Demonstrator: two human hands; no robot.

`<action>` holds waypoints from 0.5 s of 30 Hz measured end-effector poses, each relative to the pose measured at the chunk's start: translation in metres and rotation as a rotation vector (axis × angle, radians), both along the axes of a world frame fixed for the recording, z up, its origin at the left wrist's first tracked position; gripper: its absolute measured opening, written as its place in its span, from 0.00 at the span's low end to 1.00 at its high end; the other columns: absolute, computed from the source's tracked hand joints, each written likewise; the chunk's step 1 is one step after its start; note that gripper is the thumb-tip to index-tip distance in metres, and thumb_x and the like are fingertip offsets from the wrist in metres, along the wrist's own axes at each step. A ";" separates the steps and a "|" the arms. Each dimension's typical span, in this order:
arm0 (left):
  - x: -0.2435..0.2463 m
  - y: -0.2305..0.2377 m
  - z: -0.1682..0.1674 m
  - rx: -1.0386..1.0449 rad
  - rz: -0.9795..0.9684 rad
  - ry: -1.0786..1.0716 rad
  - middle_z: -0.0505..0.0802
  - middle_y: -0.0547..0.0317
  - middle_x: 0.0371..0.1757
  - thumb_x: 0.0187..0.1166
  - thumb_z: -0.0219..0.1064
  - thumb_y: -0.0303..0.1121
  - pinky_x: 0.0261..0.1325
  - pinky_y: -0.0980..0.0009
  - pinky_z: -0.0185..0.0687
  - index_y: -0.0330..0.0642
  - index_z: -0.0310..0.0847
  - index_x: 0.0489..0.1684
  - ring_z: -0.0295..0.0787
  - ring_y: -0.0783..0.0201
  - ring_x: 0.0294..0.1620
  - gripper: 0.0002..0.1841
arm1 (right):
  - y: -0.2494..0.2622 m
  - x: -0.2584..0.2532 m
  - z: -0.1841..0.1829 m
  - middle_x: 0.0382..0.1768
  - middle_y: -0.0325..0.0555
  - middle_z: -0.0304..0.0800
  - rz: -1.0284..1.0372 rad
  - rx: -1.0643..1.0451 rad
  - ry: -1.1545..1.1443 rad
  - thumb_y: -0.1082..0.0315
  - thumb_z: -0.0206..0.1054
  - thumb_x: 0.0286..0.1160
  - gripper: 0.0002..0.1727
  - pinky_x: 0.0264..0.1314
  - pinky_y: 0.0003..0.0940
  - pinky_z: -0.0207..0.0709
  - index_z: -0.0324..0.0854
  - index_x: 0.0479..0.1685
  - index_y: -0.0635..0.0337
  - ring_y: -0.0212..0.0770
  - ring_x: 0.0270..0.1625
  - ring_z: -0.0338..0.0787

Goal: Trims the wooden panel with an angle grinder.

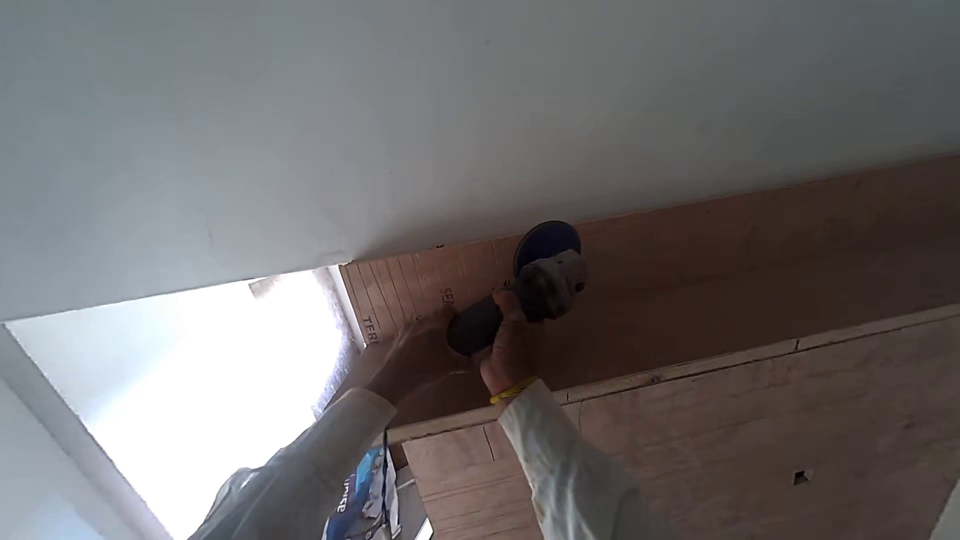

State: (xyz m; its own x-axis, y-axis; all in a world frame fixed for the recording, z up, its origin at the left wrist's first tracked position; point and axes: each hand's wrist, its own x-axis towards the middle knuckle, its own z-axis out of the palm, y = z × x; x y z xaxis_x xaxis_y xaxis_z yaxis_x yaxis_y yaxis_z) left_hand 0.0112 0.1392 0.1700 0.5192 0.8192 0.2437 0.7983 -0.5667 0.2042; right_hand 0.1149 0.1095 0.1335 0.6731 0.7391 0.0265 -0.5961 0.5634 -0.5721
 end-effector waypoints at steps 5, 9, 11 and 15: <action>-0.012 0.042 0.016 -0.006 -0.089 0.093 0.91 0.42 0.52 0.62 0.87 0.39 0.62 0.44 0.78 0.37 0.78 0.66 0.88 0.44 0.57 0.33 | 0.030 -0.015 0.013 0.68 0.55 0.79 -0.058 -0.006 0.128 0.70 0.74 0.73 0.34 0.66 0.55 0.78 0.65 0.79 0.56 0.52 0.68 0.81; -0.008 0.070 0.019 -0.074 -0.113 0.082 0.89 0.39 0.54 0.64 0.86 0.36 0.64 0.42 0.77 0.38 0.75 0.70 0.86 0.42 0.59 0.34 | 0.057 -0.016 0.015 0.68 0.58 0.79 -0.126 -0.025 0.121 0.69 0.76 0.71 0.37 0.67 0.55 0.77 0.63 0.80 0.57 0.53 0.69 0.81; -0.006 0.078 0.020 -0.092 -0.110 0.078 0.89 0.38 0.57 0.63 0.86 0.36 0.65 0.40 0.77 0.39 0.73 0.73 0.86 0.41 0.60 0.37 | 0.066 -0.015 0.015 0.70 0.58 0.78 -0.134 -0.041 0.128 0.69 0.77 0.70 0.39 0.69 0.56 0.76 0.62 0.81 0.57 0.53 0.71 0.80; -0.003 0.086 0.024 -0.076 -0.100 0.113 0.89 0.38 0.57 0.64 0.86 0.37 0.66 0.41 0.76 0.38 0.74 0.71 0.85 0.41 0.62 0.35 | 0.074 -0.012 0.017 0.72 0.59 0.76 -0.134 -0.087 0.134 0.65 0.79 0.70 0.40 0.72 0.56 0.73 0.63 0.82 0.59 0.54 0.73 0.77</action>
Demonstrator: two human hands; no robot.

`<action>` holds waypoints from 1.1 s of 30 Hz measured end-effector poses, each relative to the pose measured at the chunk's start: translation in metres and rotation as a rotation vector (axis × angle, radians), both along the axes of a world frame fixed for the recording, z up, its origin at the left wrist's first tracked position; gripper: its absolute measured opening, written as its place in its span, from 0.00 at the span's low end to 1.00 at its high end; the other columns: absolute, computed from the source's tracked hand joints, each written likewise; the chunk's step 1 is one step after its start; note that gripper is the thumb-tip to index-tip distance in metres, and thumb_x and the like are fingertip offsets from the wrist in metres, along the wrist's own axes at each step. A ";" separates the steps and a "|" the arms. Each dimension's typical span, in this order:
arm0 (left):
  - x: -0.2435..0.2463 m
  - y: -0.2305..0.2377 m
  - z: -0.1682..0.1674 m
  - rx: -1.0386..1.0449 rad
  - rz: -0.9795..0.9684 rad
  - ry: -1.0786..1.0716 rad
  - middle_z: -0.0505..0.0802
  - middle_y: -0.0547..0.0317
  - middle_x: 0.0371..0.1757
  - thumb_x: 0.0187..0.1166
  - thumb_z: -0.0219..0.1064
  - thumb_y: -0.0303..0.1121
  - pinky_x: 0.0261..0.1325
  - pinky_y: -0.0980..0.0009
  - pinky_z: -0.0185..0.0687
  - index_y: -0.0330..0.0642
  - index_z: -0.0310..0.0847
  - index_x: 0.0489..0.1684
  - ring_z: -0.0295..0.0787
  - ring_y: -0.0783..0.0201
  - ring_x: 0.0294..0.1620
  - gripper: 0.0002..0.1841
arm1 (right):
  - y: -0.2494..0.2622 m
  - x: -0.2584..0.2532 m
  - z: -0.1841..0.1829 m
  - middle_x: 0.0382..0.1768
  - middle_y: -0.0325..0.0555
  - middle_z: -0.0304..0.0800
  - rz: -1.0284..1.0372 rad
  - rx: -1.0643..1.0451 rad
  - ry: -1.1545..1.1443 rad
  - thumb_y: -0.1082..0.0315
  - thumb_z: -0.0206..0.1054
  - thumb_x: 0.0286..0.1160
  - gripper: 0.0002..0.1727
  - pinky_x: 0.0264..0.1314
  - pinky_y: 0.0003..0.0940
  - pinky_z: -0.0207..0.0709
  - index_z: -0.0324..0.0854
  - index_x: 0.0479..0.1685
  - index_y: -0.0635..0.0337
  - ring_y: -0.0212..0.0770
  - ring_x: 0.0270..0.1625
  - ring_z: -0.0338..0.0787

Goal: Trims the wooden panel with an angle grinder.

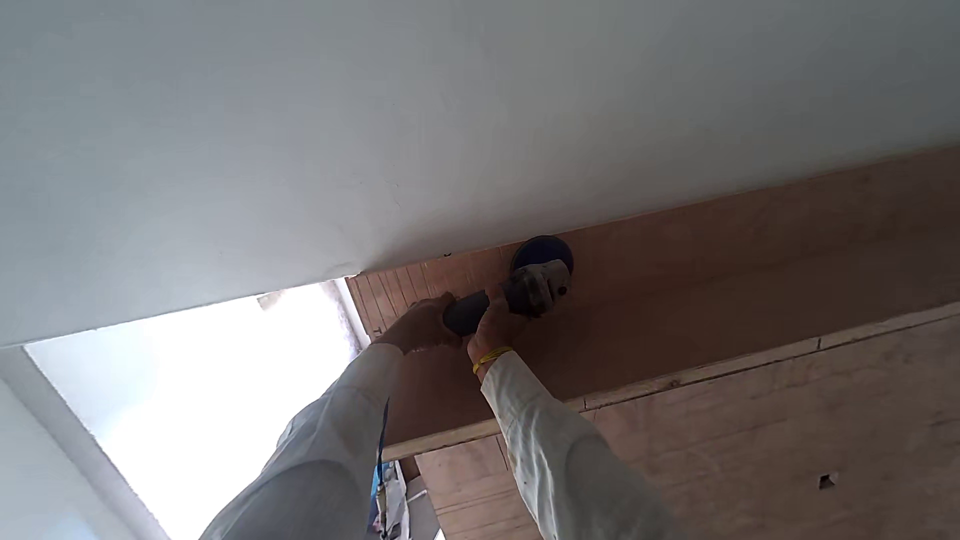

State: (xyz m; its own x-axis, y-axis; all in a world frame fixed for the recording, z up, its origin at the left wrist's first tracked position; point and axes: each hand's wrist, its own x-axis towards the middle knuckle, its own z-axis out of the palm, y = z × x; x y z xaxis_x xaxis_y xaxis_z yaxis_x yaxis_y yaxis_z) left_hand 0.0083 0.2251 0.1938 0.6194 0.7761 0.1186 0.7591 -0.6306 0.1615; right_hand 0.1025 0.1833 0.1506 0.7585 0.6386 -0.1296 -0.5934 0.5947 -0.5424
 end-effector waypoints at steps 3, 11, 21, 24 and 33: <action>-0.004 0.008 -0.006 0.005 0.005 -0.004 0.89 0.38 0.56 0.64 0.86 0.37 0.66 0.41 0.76 0.37 0.74 0.70 0.86 0.41 0.61 0.35 | 0.004 -0.003 -0.002 0.71 0.60 0.77 0.021 -0.049 -0.028 0.62 0.78 0.72 0.38 0.72 0.56 0.74 0.64 0.81 0.60 0.54 0.74 0.77; -0.020 0.015 -0.011 -0.009 0.036 0.010 0.89 0.38 0.54 0.63 0.87 0.37 0.62 0.41 0.78 0.37 0.75 0.69 0.87 0.41 0.57 0.34 | 0.010 -0.015 -0.006 0.69 0.60 0.80 0.109 -0.128 -0.017 0.58 0.77 0.73 0.36 0.70 0.57 0.74 0.67 0.78 0.60 0.55 0.71 0.79; -0.026 0.023 -0.020 -0.078 0.053 -0.091 0.90 0.36 0.51 0.65 0.85 0.32 0.55 0.43 0.82 0.38 0.74 0.71 0.89 0.42 0.49 0.34 | 0.020 -0.017 -0.006 0.61 0.60 0.84 0.082 -0.157 -0.141 0.58 0.78 0.70 0.38 0.60 0.58 0.80 0.65 0.78 0.58 0.55 0.62 0.85; -0.048 0.020 -0.022 -0.072 0.098 -0.080 0.90 0.39 0.47 0.65 0.85 0.32 0.51 0.46 0.84 0.40 0.74 0.71 0.89 0.45 0.45 0.34 | 0.017 -0.036 -0.007 0.66 0.60 0.82 0.182 -0.214 -0.172 0.53 0.78 0.70 0.39 0.67 0.57 0.78 0.67 0.79 0.60 0.54 0.69 0.82; -0.019 0.012 -0.017 -0.054 0.048 -0.082 0.89 0.37 0.50 0.65 0.85 0.34 0.58 0.41 0.80 0.37 0.75 0.70 0.88 0.41 0.52 0.33 | 0.013 -0.013 -0.001 0.69 0.62 0.80 0.078 -0.211 -0.129 0.56 0.78 0.71 0.43 0.68 0.58 0.77 0.61 0.84 0.58 0.56 0.71 0.81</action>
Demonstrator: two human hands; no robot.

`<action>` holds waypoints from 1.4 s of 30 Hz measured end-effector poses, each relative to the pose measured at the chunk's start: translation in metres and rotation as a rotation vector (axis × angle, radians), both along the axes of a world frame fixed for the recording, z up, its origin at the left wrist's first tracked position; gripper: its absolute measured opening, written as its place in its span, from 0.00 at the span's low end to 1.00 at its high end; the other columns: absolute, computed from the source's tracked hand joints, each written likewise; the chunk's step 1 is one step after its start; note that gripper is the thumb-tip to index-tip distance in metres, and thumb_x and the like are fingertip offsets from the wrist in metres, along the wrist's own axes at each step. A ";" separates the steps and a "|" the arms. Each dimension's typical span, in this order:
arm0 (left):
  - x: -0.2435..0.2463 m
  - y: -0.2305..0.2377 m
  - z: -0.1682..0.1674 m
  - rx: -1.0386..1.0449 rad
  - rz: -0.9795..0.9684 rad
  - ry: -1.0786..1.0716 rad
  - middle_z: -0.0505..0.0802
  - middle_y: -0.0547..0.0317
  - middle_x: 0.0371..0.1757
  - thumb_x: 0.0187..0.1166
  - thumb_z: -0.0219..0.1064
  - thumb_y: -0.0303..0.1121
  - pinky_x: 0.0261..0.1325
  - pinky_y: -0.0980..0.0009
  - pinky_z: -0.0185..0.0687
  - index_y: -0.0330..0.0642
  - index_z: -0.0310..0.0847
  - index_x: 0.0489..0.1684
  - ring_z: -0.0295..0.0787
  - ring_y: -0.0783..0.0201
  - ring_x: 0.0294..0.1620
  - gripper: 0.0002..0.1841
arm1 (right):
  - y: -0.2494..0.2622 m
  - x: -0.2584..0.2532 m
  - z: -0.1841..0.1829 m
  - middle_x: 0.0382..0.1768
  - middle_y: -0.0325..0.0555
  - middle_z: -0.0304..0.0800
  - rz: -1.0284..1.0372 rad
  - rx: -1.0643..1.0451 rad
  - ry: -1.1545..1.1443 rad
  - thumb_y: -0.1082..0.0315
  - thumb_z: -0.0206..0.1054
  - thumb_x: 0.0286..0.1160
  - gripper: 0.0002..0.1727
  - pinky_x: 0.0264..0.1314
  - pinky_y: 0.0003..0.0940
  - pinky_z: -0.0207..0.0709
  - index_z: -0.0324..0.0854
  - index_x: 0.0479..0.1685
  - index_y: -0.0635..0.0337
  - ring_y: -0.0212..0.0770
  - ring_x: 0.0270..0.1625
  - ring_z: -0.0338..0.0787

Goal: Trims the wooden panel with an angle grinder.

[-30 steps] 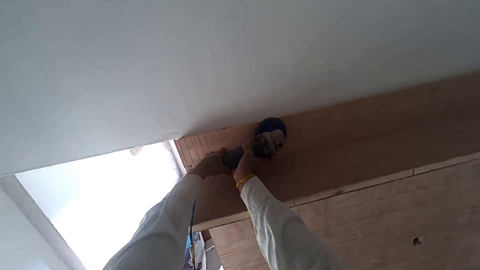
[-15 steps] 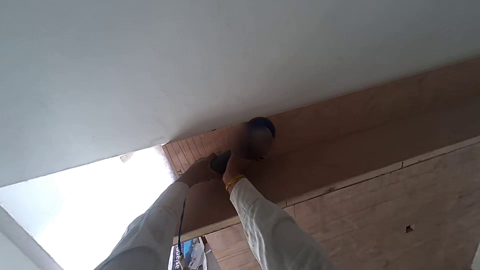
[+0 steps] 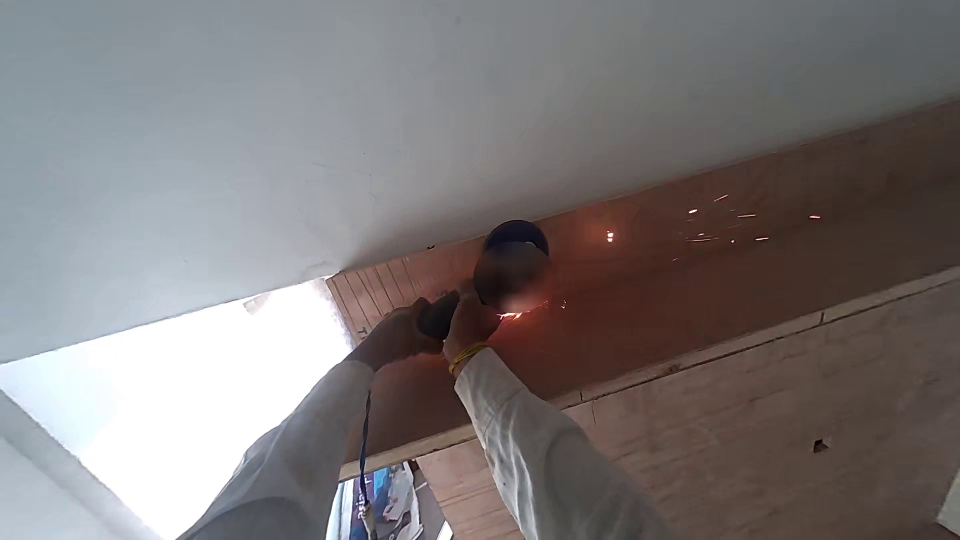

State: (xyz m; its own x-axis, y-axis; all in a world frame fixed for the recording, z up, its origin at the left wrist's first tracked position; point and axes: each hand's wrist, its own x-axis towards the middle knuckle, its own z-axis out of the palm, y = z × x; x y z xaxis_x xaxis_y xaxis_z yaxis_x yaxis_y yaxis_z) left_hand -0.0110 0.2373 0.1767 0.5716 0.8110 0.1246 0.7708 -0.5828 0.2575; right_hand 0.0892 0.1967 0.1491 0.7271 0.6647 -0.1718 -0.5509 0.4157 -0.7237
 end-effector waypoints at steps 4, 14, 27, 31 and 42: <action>-0.009 -0.001 -0.005 -0.007 0.036 0.042 0.89 0.37 0.49 0.66 0.85 0.34 0.54 0.42 0.81 0.39 0.74 0.71 0.88 0.41 0.50 0.33 | -0.002 -0.008 -0.007 0.66 0.60 0.82 0.032 0.025 0.025 0.57 0.78 0.71 0.38 0.67 0.56 0.78 0.66 0.79 0.59 0.54 0.68 0.82; -0.001 -0.003 -0.013 -0.030 0.033 -0.014 0.89 0.37 0.48 0.67 0.84 0.32 0.52 0.45 0.83 0.37 0.73 0.71 0.89 0.43 0.46 0.32 | 0.001 0.001 -0.011 0.61 0.60 0.84 -0.006 0.015 -0.024 0.59 0.80 0.66 0.40 0.60 0.56 0.80 0.66 0.78 0.58 0.55 0.63 0.85; -0.017 -0.005 -0.020 -0.015 0.085 -0.035 0.89 0.36 0.48 0.69 0.82 0.28 0.52 0.45 0.83 0.37 0.72 0.72 0.89 0.42 0.45 0.32 | -0.005 -0.010 -0.013 0.65 0.59 0.83 0.103 -0.004 -0.036 0.57 0.80 0.68 0.41 0.65 0.55 0.79 0.64 0.80 0.58 0.54 0.67 0.83; -0.015 -0.008 -0.016 0.022 0.088 -0.027 0.89 0.35 0.50 0.67 0.84 0.31 0.57 0.43 0.80 0.37 0.73 0.72 0.88 0.41 0.52 0.33 | -0.008 -0.008 -0.008 0.65 0.60 0.83 0.100 0.031 -0.009 0.59 0.80 0.69 0.40 0.65 0.54 0.78 0.66 0.79 0.59 0.53 0.67 0.83; -0.012 -0.012 -0.021 0.010 0.111 -0.085 0.89 0.34 0.52 0.69 0.81 0.29 0.57 0.42 0.81 0.37 0.72 0.74 0.88 0.40 0.51 0.32 | -0.006 -0.006 -0.009 0.65 0.60 0.82 0.076 0.081 -0.031 0.64 0.81 0.65 0.44 0.64 0.55 0.78 0.61 0.83 0.57 0.54 0.67 0.83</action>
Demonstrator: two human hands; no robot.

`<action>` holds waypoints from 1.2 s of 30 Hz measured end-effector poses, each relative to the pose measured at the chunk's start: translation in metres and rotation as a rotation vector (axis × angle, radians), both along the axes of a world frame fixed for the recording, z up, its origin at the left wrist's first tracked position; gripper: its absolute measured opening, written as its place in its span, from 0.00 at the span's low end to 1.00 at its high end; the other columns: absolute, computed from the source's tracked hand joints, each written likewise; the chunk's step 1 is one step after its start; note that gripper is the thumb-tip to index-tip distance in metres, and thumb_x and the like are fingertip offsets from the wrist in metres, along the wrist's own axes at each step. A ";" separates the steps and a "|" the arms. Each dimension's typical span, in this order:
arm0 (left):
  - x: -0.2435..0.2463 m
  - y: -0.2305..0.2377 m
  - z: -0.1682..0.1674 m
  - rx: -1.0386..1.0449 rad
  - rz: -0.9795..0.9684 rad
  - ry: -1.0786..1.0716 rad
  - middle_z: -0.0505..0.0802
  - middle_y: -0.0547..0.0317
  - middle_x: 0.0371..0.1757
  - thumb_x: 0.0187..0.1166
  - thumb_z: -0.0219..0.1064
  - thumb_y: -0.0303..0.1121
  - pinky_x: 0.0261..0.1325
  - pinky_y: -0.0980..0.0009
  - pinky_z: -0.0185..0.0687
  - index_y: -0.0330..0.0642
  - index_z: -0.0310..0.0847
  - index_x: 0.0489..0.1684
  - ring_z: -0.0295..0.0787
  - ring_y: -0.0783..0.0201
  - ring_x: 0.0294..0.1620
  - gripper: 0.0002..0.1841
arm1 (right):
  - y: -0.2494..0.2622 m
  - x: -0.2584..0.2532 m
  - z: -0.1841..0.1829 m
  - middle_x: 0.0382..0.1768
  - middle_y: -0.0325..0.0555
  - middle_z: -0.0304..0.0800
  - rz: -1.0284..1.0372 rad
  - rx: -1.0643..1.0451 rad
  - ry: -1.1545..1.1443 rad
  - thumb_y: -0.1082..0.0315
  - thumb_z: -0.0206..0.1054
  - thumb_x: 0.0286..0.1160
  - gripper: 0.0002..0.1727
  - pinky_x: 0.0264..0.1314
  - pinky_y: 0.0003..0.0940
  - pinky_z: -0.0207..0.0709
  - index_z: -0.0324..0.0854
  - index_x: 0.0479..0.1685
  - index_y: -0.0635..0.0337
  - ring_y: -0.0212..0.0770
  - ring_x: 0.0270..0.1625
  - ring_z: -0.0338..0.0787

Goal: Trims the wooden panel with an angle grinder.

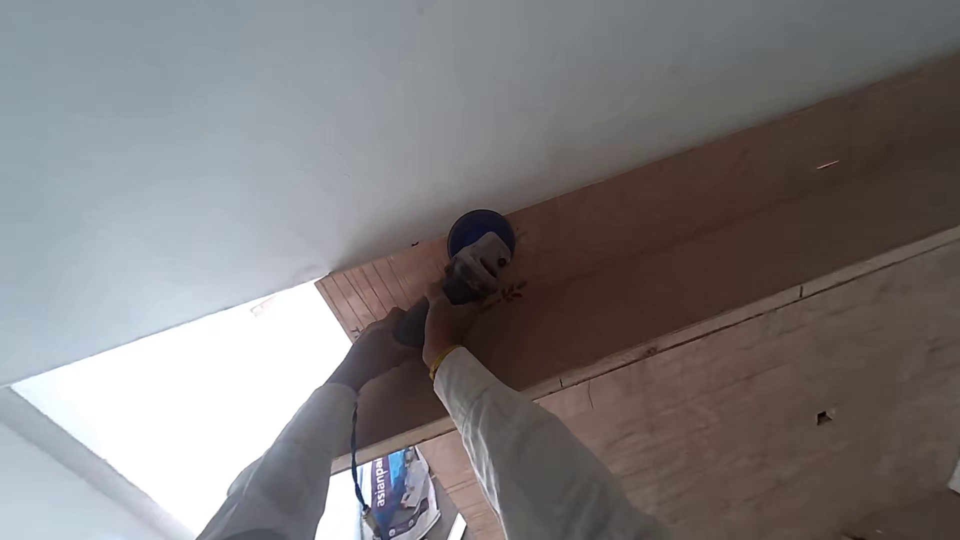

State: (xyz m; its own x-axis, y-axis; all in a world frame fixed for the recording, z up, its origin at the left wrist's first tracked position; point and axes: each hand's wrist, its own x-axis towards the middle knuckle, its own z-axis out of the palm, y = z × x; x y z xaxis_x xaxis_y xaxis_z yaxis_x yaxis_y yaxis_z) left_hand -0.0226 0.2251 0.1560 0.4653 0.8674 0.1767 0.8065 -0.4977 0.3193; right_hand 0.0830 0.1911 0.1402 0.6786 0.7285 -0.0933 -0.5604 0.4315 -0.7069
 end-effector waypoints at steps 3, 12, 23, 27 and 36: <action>0.007 -0.002 0.005 -0.005 -0.010 0.007 0.89 0.33 0.51 0.69 0.81 0.28 0.56 0.41 0.80 0.36 0.73 0.73 0.88 0.39 0.51 0.31 | 0.001 0.005 0.001 0.67 0.60 0.81 -0.033 0.029 0.014 0.65 0.81 0.65 0.45 0.65 0.55 0.79 0.60 0.84 0.57 0.54 0.68 0.83; 0.011 -0.003 0.002 -0.003 -0.032 -0.064 0.89 0.34 0.48 0.68 0.83 0.30 0.54 0.40 0.81 0.36 0.73 0.72 0.89 0.40 0.47 0.33 | 0.003 0.012 0.003 0.65 0.61 0.83 -0.059 -0.015 -0.068 0.61 0.82 0.63 0.47 0.64 0.58 0.79 0.60 0.84 0.56 0.56 0.66 0.84; 0.007 -0.004 0.000 0.029 -0.007 -0.040 0.89 0.33 0.52 0.69 0.82 0.30 0.57 0.40 0.81 0.37 0.72 0.75 0.89 0.39 0.51 0.34 | -0.002 0.008 0.001 0.64 0.60 0.83 -0.026 0.018 -0.037 0.63 0.82 0.64 0.46 0.64 0.56 0.79 0.60 0.84 0.56 0.55 0.66 0.84; 0.022 -0.019 0.007 0.008 0.043 0.014 0.89 0.34 0.52 0.72 0.80 0.29 0.58 0.41 0.80 0.36 0.72 0.74 0.88 0.40 0.52 0.31 | -0.003 0.015 0.003 0.67 0.61 0.81 -0.035 0.001 -0.014 0.63 0.81 0.65 0.46 0.66 0.57 0.77 0.58 0.86 0.57 0.55 0.69 0.82; 0.027 -0.079 0.024 -0.079 0.136 -0.056 0.87 0.34 0.54 0.75 0.77 0.27 0.59 0.45 0.77 0.36 0.67 0.78 0.85 0.42 0.52 0.32 | -0.019 0.002 -0.001 0.66 0.63 0.82 0.051 0.040 -0.092 0.60 0.80 0.66 0.47 0.61 0.59 0.79 0.56 0.87 0.55 0.57 0.64 0.84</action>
State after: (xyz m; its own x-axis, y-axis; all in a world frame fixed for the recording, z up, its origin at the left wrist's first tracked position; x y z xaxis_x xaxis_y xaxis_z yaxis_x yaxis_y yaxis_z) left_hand 0.0040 0.1457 0.1803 0.3343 0.9337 0.1280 0.8446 -0.3571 0.3989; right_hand 0.0851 0.1726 0.1391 0.6448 0.7643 -0.0022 -0.5159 0.4331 -0.7392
